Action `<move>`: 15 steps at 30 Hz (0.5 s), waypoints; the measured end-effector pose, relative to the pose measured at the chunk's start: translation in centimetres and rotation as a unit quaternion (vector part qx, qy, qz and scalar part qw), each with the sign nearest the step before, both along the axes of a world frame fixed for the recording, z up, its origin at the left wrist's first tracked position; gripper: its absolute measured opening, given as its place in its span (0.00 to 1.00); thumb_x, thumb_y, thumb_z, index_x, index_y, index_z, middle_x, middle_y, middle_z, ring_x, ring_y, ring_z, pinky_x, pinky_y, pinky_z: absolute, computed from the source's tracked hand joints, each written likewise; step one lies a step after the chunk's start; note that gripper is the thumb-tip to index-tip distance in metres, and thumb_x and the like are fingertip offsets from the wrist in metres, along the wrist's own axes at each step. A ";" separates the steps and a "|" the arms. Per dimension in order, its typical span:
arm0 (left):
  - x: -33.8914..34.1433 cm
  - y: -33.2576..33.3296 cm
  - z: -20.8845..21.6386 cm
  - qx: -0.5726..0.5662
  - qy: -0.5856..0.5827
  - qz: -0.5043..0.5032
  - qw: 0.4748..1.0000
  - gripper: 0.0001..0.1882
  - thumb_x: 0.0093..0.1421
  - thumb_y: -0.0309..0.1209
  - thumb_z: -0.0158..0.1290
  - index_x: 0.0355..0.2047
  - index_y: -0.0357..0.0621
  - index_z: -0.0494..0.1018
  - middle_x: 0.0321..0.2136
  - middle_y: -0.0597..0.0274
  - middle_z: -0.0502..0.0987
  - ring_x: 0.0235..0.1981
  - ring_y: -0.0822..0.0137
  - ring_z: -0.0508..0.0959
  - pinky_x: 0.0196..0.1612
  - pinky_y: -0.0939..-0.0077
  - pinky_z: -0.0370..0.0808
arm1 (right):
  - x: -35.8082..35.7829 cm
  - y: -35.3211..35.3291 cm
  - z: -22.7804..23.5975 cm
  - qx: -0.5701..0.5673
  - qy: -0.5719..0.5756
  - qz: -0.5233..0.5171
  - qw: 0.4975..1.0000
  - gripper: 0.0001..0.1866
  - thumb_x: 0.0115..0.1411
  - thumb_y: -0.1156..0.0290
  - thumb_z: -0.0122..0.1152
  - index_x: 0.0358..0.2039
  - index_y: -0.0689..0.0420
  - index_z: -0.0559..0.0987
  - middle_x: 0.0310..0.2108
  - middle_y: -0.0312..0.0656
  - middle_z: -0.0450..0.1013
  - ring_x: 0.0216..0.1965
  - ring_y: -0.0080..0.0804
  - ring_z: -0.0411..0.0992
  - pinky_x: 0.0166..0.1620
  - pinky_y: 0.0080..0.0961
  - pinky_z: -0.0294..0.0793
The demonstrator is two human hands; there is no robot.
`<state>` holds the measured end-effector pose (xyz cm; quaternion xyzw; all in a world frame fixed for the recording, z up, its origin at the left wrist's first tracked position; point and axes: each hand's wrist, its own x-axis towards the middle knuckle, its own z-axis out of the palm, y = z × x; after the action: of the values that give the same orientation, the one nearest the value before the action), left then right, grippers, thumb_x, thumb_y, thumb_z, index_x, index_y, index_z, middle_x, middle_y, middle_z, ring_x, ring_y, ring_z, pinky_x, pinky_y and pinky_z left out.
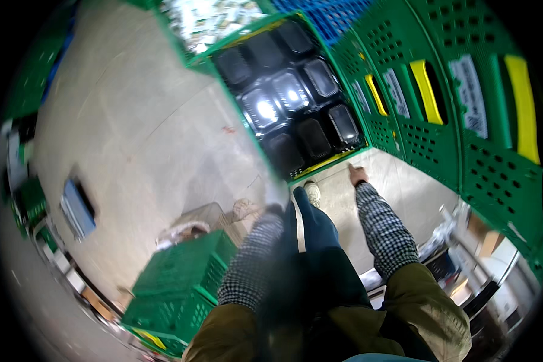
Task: The person picks up packaged food items from a green crate and places them onto a shelf. They also handle empty black plastic trays, moving them between the crate and the shelf area. The person wears white gloves and a green apron while performing these repetitive stocking actions.
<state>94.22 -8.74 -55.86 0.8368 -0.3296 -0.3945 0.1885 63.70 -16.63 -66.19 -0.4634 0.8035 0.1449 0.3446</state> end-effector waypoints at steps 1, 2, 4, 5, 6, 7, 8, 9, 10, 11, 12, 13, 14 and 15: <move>-0.6 1.9 3.9 0.085 0.054 -0.001 0.995 0.41 0.55 0.39 0.52 0.64 0.38 0.44 0.58 0.39 0.59 0.55 0.46 0.66 0.58 0.64 0.62 | -2.2 0.2 2.2 -0.022 0.014 0.081 0.996 0.24 0.58 0.52 0.49 0.41 0.62 0.75 0.34 0.54 0.75 0.40 0.46 0.73 0.39 0.47 0.70; -1.7 3.7 7.6 0.162 0.123 -0.004 0.979 0.43 0.55 0.40 0.53 0.64 0.39 0.42 0.59 0.39 0.58 0.55 0.46 0.66 0.57 0.63 0.63 | -7.1 0.8 3.1 -0.055 0.002 0.346 0.937 0.23 0.58 0.51 0.49 0.30 0.63 0.76 0.32 0.52 0.76 0.34 0.43 0.75 0.34 0.42 0.71; -3.5 8.1 14.0 0.163 0.112 0.034 0.980 0.45 0.55 0.42 0.53 0.64 0.39 0.41 0.60 0.41 0.55 0.56 0.47 0.64 0.57 0.63 0.63 | -12.2 1.2 5.3 -0.078 -0.109 0.272 0.953 0.21 0.58 0.54 0.50 0.27 0.63 0.74 0.17 0.45 0.71 0.18 0.34 0.71 0.24 0.30 0.71; -3.5 10.5 16.8 0.176 0.087 0.027 0.980 0.46 0.55 0.48 0.52 0.64 0.39 0.42 0.61 0.43 0.54 0.58 0.48 0.63 0.57 0.62 0.62 | -10.2 1.1 8.5 -0.021 -0.147 0.180 0.972 0.21 0.58 0.53 0.54 0.28 0.61 0.73 0.19 0.42 0.71 0.20 0.30 0.72 0.22 0.25 0.71; -3.4 13.0 19.9 0.174 0.009 -0.003 0.985 0.47 0.55 0.50 0.51 0.64 0.39 0.42 0.59 0.42 0.57 0.57 0.46 0.64 0.58 0.62 0.62 | -7.1 2.2 14.2 -0.005 -0.205 0.051 0.977 0.21 0.58 0.51 0.57 0.29 0.60 0.72 0.21 0.39 0.71 0.21 0.25 0.72 0.20 0.21 0.69; -3.5 15.7 23.0 0.176 -0.058 -0.040 0.982 0.47 0.55 0.53 0.50 0.64 0.38 0.41 0.58 0.41 0.60 0.56 0.44 0.65 0.58 0.63 0.61 | -5.1 3.8 19.4 -0.024 -0.263 0.052 0.963 0.19 0.60 0.54 0.56 0.31 0.60 0.71 0.22 0.38 0.71 0.21 0.24 0.71 0.22 0.19 0.70; -4.2 18.4 25.4 0.179 -0.120 -0.072 0.974 0.48 0.54 0.55 0.49 0.64 0.38 0.41 0.56 0.40 0.63 0.55 0.43 0.66 0.59 0.63 0.61 | -4.6 5.2 22.1 -0.064 -0.331 0.092 0.937 0.17 0.60 0.59 0.57 0.31 0.62 0.72 0.21 0.38 0.70 0.27 0.24 0.70 0.34 0.23 0.71; -4.6 21.6 26.6 0.213 -0.101 -0.069 0.969 0.49 0.54 0.60 0.47 0.63 0.38 0.45 0.56 0.43 0.63 0.58 0.48 0.63 0.61 0.66 0.57 | -4.3 7.8 23.3 -0.114 -0.424 0.136 0.888 0.15 0.59 0.60 0.59 0.32 0.62 0.71 0.25 0.40 0.71 0.31 0.29 0.70 0.39 0.25 0.71; -5.1 25.7 27.1 0.261 0.054 -0.024 0.964 0.48 0.54 0.61 0.46 0.63 0.37 0.47 0.56 0.43 0.63 0.59 0.51 0.62 0.61 0.67 0.57 | -7.1 11.0 21.9 -0.150 -0.460 0.358 0.799 0.15 0.58 0.64 0.60 0.38 0.62 0.72 0.33 0.46 0.72 0.39 0.38 0.71 0.46 0.30 0.69; -6.2 31.0 26.3 0.289 0.207 0.022 0.934 0.48 0.54 0.63 0.45 0.62 0.37 0.50 0.57 0.44 0.63 0.60 0.53 0.61 0.62 0.67 0.56 | -7.0 13.2 24.1 -0.091 -0.434 0.463 0.767 0.19 0.57 0.62 0.60 0.44 0.61 0.71 0.40 0.50 0.71 0.45 0.44 0.69 0.51 0.33 0.66; -10.9 39.1 22.6 0.181 0.311 0.182 0.915 0.47 0.55 0.66 0.41 0.60 0.37 0.55 0.58 0.46 0.62 0.60 0.58 0.61 0.62 0.69 0.56 | -7.0 15.5 26.9 -0.026 -0.404 0.562 0.722 0.24 0.56 0.60 0.59 0.50 0.60 0.71 0.46 0.54 0.70 0.51 0.50 0.66 0.56 0.36 0.63; -16.2 45.6 20.3 0.171 0.439 0.268 0.841 0.45 0.55 0.66 0.40 0.60 0.40 0.58 0.57 0.49 0.64 0.59 0.60 0.63 0.61 0.69 0.56 | -7.3 13.3 27.0 0.116 -0.347 0.560 0.743 0.25 0.57 0.56 0.55 0.49 0.60 0.71 0.47 0.53 0.70 0.51 0.49 0.67 0.56 0.35 0.63; -19.3 50.6 19.6 0.147 0.549 0.325 0.755 0.43 0.55 0.66 0.39 0.59 0.44 0.61 0.57 0.52 0.65 0.58 0.61 0.64 0.61 0.69 0.56 | -7.8 11.3 26.4 0.237 -0.269 0.553 0.752 0.26 0.58 0.53 0.51 0.49 0.60 0.72 0.48 0.52 0.70 0.51 0.48 0.67 0.56 0.35 0.64; -21.8 54.5 20.1 0.166 0.490 0.211 0.830 0.42 0.55 0.65 0.41 0.58 0.44 0.62 0.57 0.53 0.65 0.57 0.60 0.65 0.60 0.70 0.57 | -6.4 8.5 27.0 0.290 -0.163 0.627 0.704 0.24 0.58 0.54 0.49 0.47 0.60 0.74 0.47 0.52 0.71 0.51 0.48 0.68 0.55 0.35 0.65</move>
<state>72.37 45.75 -35.75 0.6017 0.0611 -0.7518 0.2627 57.34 -8.08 -39.14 -0.7542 0.1774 0.4756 0.4166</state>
